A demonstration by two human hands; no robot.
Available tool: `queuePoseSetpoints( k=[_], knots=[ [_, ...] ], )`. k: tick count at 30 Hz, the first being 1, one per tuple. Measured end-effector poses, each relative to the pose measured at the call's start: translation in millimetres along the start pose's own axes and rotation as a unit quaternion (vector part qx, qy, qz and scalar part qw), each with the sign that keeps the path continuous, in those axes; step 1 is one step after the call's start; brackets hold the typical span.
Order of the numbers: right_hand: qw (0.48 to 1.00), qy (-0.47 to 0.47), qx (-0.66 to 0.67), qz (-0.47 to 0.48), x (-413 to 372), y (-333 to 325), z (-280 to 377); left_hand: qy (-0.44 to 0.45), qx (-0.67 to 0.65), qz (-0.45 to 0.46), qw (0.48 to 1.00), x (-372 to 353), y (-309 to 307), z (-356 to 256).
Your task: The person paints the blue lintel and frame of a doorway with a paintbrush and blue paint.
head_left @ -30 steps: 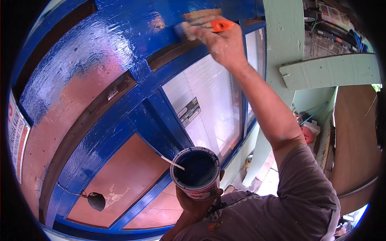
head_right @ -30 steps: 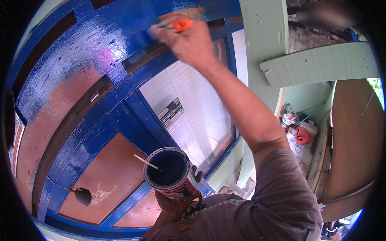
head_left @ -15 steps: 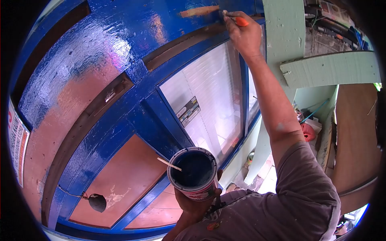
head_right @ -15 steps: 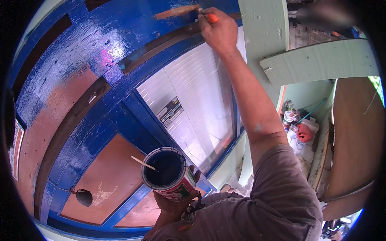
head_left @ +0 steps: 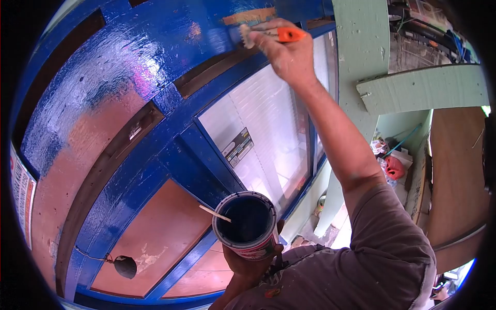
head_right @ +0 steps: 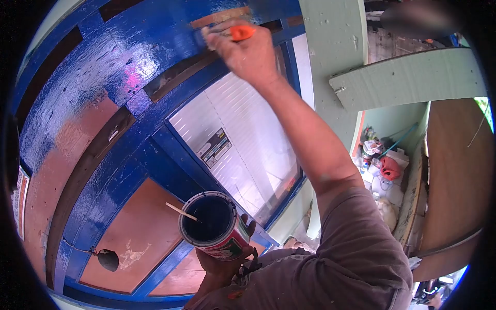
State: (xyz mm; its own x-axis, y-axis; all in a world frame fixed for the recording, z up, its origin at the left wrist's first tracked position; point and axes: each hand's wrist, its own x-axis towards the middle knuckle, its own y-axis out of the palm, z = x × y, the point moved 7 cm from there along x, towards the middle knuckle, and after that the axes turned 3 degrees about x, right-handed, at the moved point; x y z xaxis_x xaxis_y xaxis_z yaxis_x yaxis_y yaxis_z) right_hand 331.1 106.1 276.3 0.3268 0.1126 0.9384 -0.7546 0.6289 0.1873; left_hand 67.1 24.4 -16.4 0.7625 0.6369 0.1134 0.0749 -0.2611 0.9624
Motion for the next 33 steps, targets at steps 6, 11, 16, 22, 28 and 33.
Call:
queuePoseSetpoints(
  k=[6,11,16,22,28,33],
  knots=[
    [0.997,-0.076,0.030,-0.008,-9,5,10,0.050,0.206,-0.058,0.975,-4,-8,-10],
    [0.996,-0.028,0.045,-0.078,3,-29,3,0.042,0.196,-0.058,0.978,-5,0,-8],
    [0.996,0.003,0.049,-0.068,22,-32,10,0.043,0.189,-0.066,0.979,-6,-8,-9],
    [0.988,0.060,-0.118,-0.080,38,-42,-65,-0.014,0.003,0.008,1.000,-1,9,1],
    [0.982,0.043,-0.148,-0.111,58,-64,-113,0.005,0.048,-0.043,0.998,-13,-14,-6],
    [0.977,-0.017,-0.129,-0.169,72,-77,-119,0.013,0.008,-0.005,1.000,-15,-11,-9]
  ],
)
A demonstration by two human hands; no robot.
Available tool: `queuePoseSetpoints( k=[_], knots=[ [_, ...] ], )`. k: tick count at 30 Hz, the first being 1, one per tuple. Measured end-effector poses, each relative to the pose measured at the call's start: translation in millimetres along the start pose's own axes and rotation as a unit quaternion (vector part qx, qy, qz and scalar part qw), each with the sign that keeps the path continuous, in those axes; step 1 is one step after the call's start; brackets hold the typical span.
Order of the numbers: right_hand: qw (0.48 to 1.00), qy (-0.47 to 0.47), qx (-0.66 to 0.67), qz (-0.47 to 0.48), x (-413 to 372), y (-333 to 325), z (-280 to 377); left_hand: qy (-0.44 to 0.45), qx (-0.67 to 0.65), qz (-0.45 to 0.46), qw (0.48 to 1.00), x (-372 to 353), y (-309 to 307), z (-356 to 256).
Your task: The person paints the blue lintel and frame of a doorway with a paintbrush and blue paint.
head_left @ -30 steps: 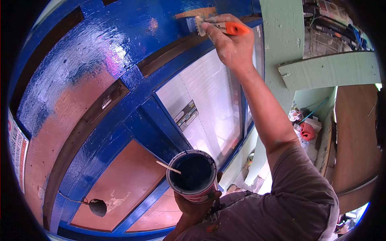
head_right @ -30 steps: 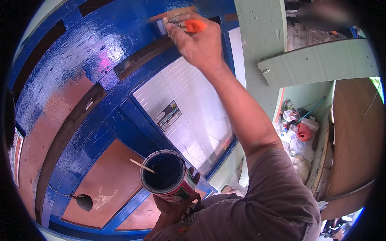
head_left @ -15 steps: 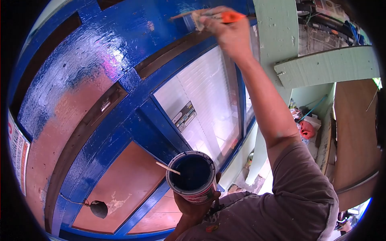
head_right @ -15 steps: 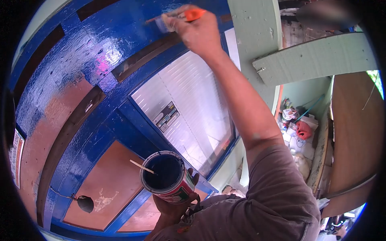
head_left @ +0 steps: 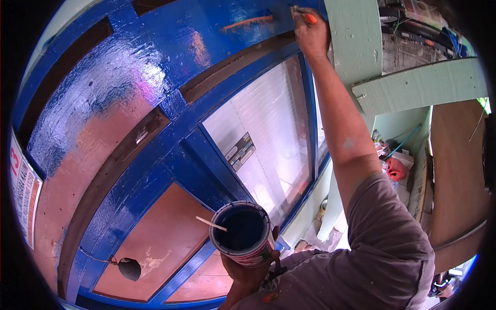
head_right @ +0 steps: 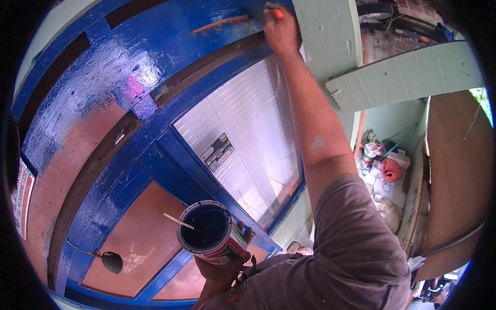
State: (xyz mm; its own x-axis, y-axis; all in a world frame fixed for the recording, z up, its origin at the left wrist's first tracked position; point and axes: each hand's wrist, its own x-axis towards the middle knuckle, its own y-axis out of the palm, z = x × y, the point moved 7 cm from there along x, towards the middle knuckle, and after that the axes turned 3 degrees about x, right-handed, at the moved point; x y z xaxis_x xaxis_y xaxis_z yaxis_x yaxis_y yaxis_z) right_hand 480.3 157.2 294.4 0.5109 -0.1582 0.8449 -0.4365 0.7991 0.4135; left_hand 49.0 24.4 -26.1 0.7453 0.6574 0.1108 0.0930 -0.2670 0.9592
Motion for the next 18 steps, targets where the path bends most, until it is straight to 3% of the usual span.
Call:
queuePoseSetpoints(
  k=[2,5,6,9,12,18],
  knots=[
    [0.998,-0.014,0.060,-0.021,5,8,-11,0.015,0.008,0.007,1.000,1,7,-2],
    [0.999,-0.010,-0.016,0.041,-15,29,18,0.032,0.041,-0.020,0.998,-2,10,-3],
    [0.998,0.030,0.031,0.052,-12,36,8,0.035,0.056,-0.028,0.997,-2,8,-4],
    [0.980,0.106,0.107,0.130,-22,26,77,0.039,0.110,-0.050,0.992,-1,1,-6],
    [0.953,0.054,0.267,0.136,-19,25,93,0.039,0.161,-0.091,0.982,1,-8,-8],
    [0.965,0.118,0.201,0.119,0,33,50,0.037,0.145,-0.087,0.985,4,-8,-10]
  ],
)
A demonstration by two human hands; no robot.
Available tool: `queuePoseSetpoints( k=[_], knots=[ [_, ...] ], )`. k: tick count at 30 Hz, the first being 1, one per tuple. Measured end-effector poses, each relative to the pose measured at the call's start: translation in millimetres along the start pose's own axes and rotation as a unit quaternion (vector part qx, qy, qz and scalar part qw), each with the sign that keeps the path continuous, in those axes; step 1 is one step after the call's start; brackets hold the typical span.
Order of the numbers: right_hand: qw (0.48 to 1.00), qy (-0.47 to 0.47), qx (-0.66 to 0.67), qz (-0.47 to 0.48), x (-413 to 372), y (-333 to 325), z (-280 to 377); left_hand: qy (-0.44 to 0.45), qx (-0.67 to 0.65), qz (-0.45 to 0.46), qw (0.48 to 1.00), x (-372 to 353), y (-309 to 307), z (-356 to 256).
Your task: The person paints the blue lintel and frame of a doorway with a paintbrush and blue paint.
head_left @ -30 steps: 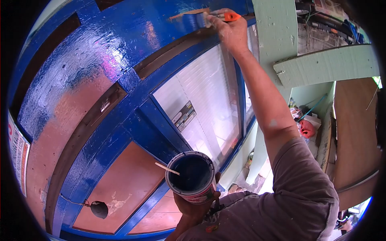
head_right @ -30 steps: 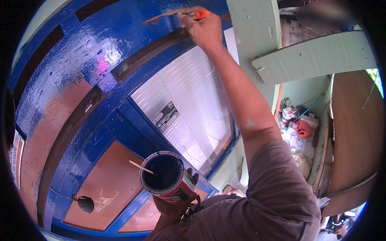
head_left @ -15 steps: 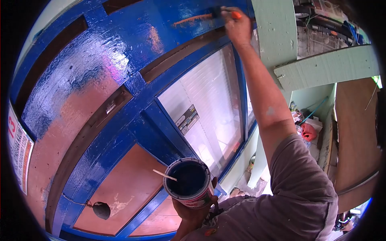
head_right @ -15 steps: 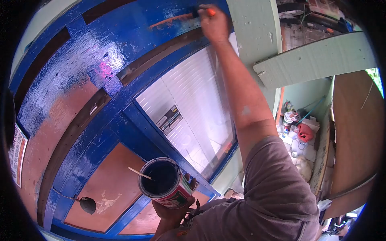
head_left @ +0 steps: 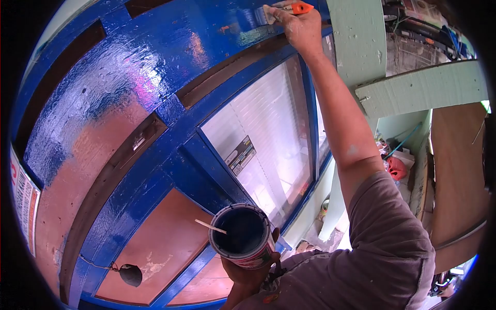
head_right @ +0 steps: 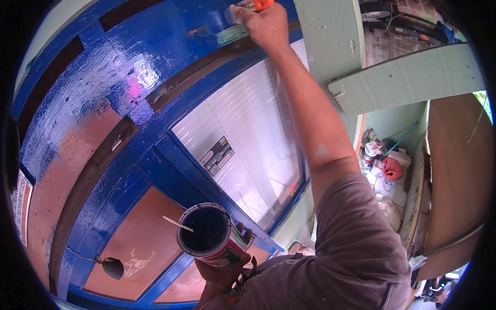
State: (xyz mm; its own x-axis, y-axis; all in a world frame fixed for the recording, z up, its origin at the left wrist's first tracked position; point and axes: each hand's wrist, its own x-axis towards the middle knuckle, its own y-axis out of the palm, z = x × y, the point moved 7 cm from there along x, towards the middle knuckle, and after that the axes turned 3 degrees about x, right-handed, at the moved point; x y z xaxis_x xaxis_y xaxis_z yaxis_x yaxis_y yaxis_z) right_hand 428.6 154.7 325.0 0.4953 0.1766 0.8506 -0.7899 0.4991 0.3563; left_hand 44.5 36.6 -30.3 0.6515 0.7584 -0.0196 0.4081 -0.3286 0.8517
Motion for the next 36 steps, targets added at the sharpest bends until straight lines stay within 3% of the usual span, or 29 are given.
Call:
queuePoseSetpoints(
  k=[5,8,11,14,16,18,22,25,28,32,34,35,36],
  knots=[
    [0.996,-0.040,-0.068,-0.048,14,-17,-16,0.026,0.099,0.010,0.995,-5,6,-9],
    [0.994,-0.052,-0.069,-0.061,36,-36,-61,0.012,-0.050,0.071,0.996,-6,16,-8],
    [0.984,-0.059,-0.146,-0.081,42,-46,-68,-0.003,-0.108,0.061,0.992,-4,-5,-3],
    [0.945,-0.063,-0.301,-0.108,34,-40,-42,0.013,0.008,0.049,0.999,-5,-2,-6],
    [0.918,-0.085,-0.362,-0.136,20,-38,-23,0.009,0.019,0.056,0.998,-10,6,-7],
    [0.905,-0.128,-0.367,-0.173,12,-41,-12,-0.013,-0.063,0.075,0.995,-13,12,-5],
    [0.954,-0.157,-0.246,-0.066,7,-14,-27,-0.023,-0.131,0.104,0.986,-13,21,-6],
    [0.978,-0.055,-0.199,-0.038,-16,8,0,-0.008,-0.098,0.068,0.993,-9,6,-5],
    [0.982,-0.103,-0.155,0.021,-39,40,35,-0.040,-0.157,0.110,0.981,-9,15,-2],
    [0.970,-0.168,-0.165,0.063,-60,67,75,-0.006,-0.022,0.057,0.998,-5,10,0],
    [0.989,-0.043,0.079,0.118,-52,73,64,-0.001,-0.008,0.055,0.998,-2,12,0],
    [0.969,0.020,0.202,0.142,-49,78,61,-0.009,-0.047,0.073,0.996,-1,15,1],
    [0.980,-0.021,0.132,0.145,-47,67,76,-0.012,-0.071,0.084,0.994,2,18,1]
  ],
)
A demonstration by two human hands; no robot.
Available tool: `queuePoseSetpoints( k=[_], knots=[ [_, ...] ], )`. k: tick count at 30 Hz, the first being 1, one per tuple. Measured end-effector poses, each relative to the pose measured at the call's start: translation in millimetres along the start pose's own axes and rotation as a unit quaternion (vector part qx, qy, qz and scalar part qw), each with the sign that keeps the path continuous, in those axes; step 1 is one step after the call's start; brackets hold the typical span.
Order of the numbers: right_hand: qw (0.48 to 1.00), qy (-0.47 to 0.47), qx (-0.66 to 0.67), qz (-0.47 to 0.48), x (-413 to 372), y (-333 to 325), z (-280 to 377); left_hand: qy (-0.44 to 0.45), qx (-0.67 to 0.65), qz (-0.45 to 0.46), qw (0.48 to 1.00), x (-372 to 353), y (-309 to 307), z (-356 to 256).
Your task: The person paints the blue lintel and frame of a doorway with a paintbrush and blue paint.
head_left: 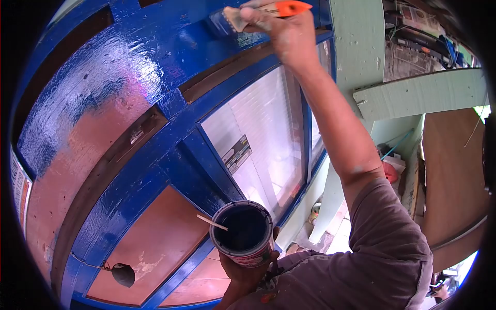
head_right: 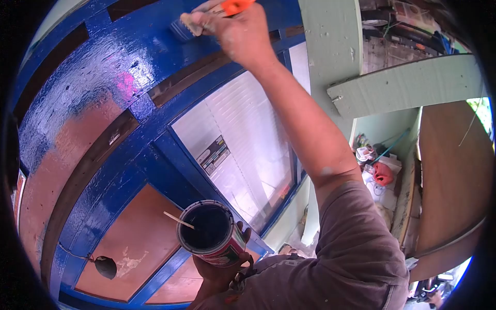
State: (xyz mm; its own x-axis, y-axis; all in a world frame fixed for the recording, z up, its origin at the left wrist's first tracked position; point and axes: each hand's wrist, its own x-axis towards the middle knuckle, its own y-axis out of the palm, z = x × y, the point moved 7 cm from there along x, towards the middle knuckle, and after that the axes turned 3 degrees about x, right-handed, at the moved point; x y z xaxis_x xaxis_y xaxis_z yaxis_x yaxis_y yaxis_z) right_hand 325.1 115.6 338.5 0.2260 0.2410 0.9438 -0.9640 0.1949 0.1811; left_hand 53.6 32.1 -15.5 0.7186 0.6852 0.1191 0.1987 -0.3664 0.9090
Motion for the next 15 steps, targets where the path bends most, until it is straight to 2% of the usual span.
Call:
queuePoseSetpoints(
  k=[3,4,6,8,10,11,14,15],
  knots=[
    [0.990,0.042,-0.125,-0.049,2,-32,-28,-0.008,-0.035,0.015,0.999,5,3,1],
    [0.988,0.055,-0.123,-0.078,6,-51,-47,-0.012,-0.039,0.013,0.999,5,4,2],
    [0.972,-0.016,-0.208,-0.104,9,-81,-53,-0.010,0.003,-0.006,1.000,5,4,1],
    [0.951,-0.073,-0.268,-0.133,5,-83,-42,0.013,0.126,-0.043,0.991,7,-2,-3],
    [0.926,-0.107,-0.324,-0.164,3,-82,-39,0.015,0.133,-0.045,0.990,7,-4,-5],
    [0.911,-0.124,-0.351,-0.179,2,-81,-37,0.001,0.058,-0.023,0.998,7,-2,-3],
    [0.923,-0.152,-0.329,-0.126,0,-48,-29,-0.012,-0.039,-0.007,0.999,4,-3,-2],
    [0.953,-0.134,-0.251,-0.099,0,-28,-39,-0.008,-0.019,-0.018,1.000,3,-5,-2]
  ],
)
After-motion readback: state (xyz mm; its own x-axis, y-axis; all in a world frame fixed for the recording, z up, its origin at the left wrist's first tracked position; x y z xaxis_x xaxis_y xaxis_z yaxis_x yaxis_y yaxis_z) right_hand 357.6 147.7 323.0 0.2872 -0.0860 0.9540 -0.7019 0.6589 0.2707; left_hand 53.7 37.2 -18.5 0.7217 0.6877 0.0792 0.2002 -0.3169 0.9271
